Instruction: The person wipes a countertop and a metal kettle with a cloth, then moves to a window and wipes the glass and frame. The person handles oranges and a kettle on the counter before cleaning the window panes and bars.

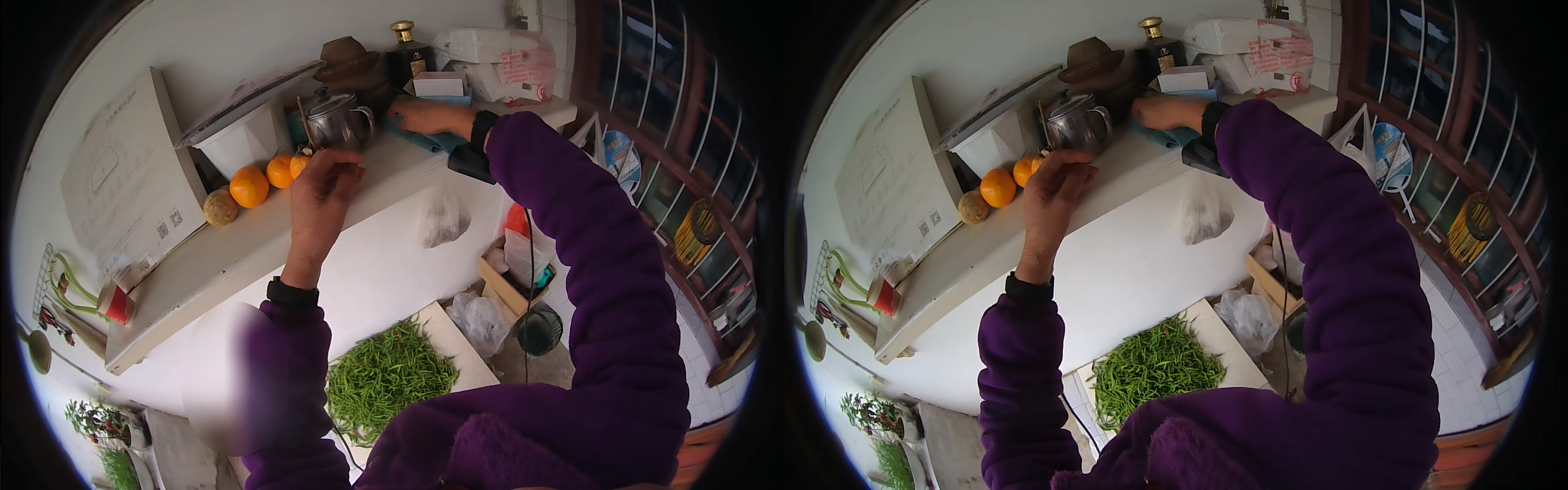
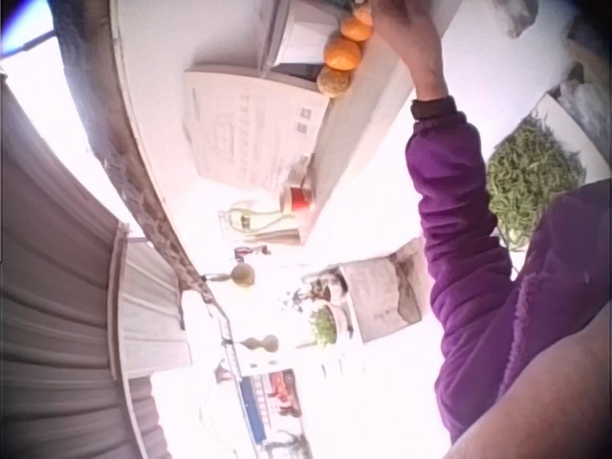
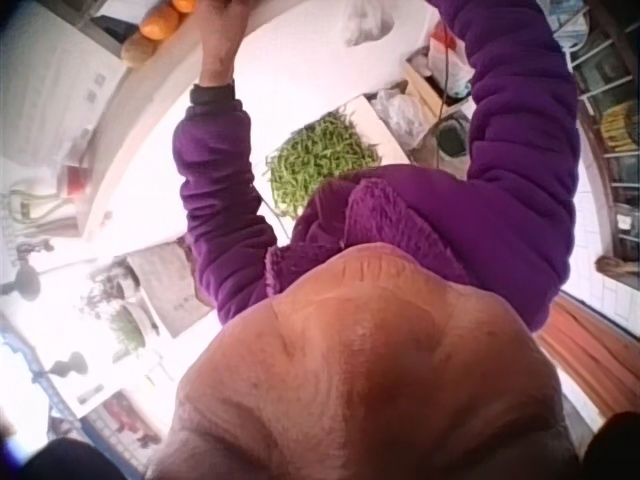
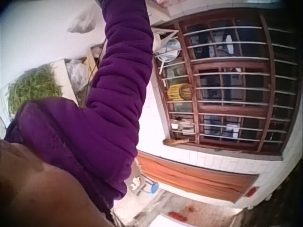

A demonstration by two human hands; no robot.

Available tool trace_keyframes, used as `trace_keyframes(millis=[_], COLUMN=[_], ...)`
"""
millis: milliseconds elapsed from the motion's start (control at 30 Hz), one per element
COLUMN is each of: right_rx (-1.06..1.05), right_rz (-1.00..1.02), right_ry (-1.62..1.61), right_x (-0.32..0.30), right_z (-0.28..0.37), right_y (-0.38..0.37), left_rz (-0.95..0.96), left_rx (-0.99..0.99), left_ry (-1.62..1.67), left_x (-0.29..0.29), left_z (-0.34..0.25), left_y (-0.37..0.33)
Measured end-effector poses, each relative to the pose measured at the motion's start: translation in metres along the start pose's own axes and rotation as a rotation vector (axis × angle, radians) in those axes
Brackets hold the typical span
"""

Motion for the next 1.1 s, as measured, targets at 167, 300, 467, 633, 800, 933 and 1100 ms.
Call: trace_keyframes(millis=[167, 300, 467, 633, 800, 933, 1100], right_rx=[0.077, -0.084, -0.301, -0.456, -0.516, -0.391, -0.077], right_rz=[0.131, 0.133, -0.175, -0.615, -0.741, -0.795, -0.831], right_ry=[-0.107, -0.281, -0.319, -0.005, 0.162, 0.155, 0.020], right_x=[-0.009, -0.023, -0.029, -0.016, -0.020, -0.033, -0.081], right_z=[0.014, 0.047, 0.083, 0.106, 0.063, -0.003, -0.082], right_y=[0.016, 0.055, 0.100, 0.150, 0.173, 0.201, 0.219], left_rz=[0.014, 0.026, 0.040, 0.051, 0.046, 0.032, 0.014], left_rx=[-0.010, -0.031, -0.072, -0.095, -0.072, -0.108, -0.119], left_ry=[-0.078, -0.076, 0.047, 0.023, -0.090, -0.097, -0.068], left_x=[0.000, 0.000, 0.000, 0.000, -0.001, -0.001, -0.001], left_z=[0.004, 0.005, 0.007, 0.007, 0.003, 0.004, 0.002], left_y=[-0.003, -0.005, -0.005, -0.006, -0.006, -0.005, -0.006])
Point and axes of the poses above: each hand's wrist, its own y-axis away from the middle knuckle, its own x-axis out of the palm, z = x × y, the point moved 6 cm from there along -y, towards the middle knuckle, and after that the axes turned 10 degrees about -z, right-handed, at the moved point
